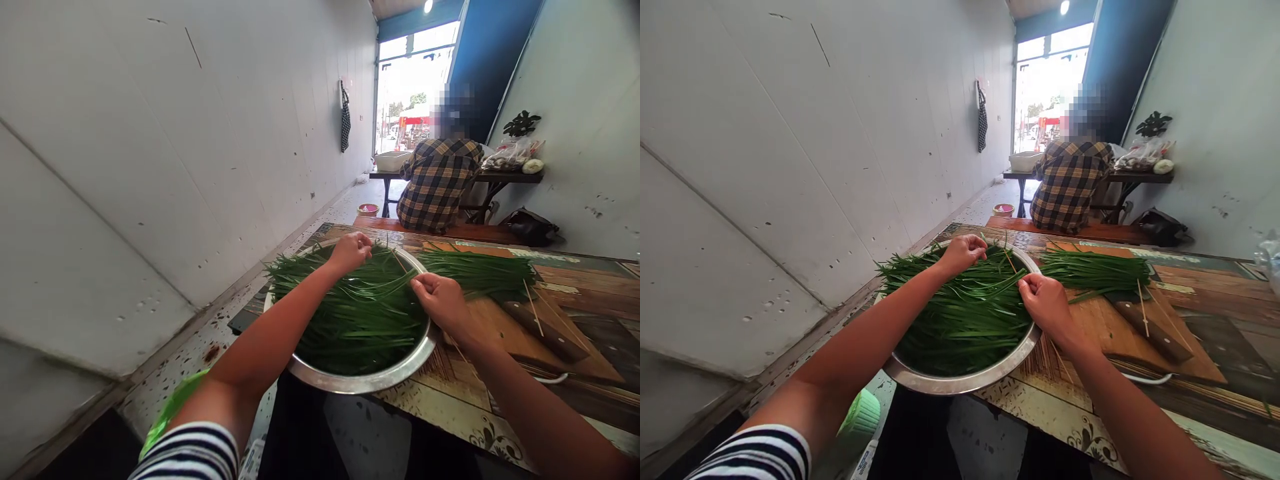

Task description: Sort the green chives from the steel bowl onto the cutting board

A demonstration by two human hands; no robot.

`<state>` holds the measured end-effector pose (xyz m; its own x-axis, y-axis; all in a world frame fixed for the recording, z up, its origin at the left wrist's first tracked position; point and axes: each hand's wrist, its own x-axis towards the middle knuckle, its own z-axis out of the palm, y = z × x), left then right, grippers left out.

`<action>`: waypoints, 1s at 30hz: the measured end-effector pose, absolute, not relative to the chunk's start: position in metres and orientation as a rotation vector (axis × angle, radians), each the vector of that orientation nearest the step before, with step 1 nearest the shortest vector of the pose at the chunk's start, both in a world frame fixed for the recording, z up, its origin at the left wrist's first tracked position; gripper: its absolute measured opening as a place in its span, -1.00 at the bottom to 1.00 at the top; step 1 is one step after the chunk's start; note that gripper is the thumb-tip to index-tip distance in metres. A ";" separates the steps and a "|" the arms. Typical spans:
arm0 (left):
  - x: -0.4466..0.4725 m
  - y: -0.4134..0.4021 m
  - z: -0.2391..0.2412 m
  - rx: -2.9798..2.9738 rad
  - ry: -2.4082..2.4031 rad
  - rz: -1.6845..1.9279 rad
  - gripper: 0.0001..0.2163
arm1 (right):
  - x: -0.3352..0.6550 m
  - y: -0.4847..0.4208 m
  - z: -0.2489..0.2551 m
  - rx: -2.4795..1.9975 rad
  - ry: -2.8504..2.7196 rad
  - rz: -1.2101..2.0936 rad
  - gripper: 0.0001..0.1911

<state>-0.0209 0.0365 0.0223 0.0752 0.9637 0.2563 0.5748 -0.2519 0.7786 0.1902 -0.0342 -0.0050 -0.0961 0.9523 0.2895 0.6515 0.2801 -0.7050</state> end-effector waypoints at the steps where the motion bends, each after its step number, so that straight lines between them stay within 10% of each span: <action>1: -0.018 0.036 0.020 1.821 1.483 1.064 -0.87 | 0.190 -0.034 -0.004 -1.450 -1.830 0.527 -0.71; 30: -0.002 0.033 0.002 1.440 1.318 1.245 -0.84 | 0.190 -0.035 -0.005 -1.458 -1.865 0.543 -0.71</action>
<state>-0.0023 0.0334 0.0023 -0.0287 0.9893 0.1429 0.1984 -0.1345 0.9709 0.1899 -0.0351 -0.0046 -0.1239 0.9559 0.2661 0.6635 0.2792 -0.6941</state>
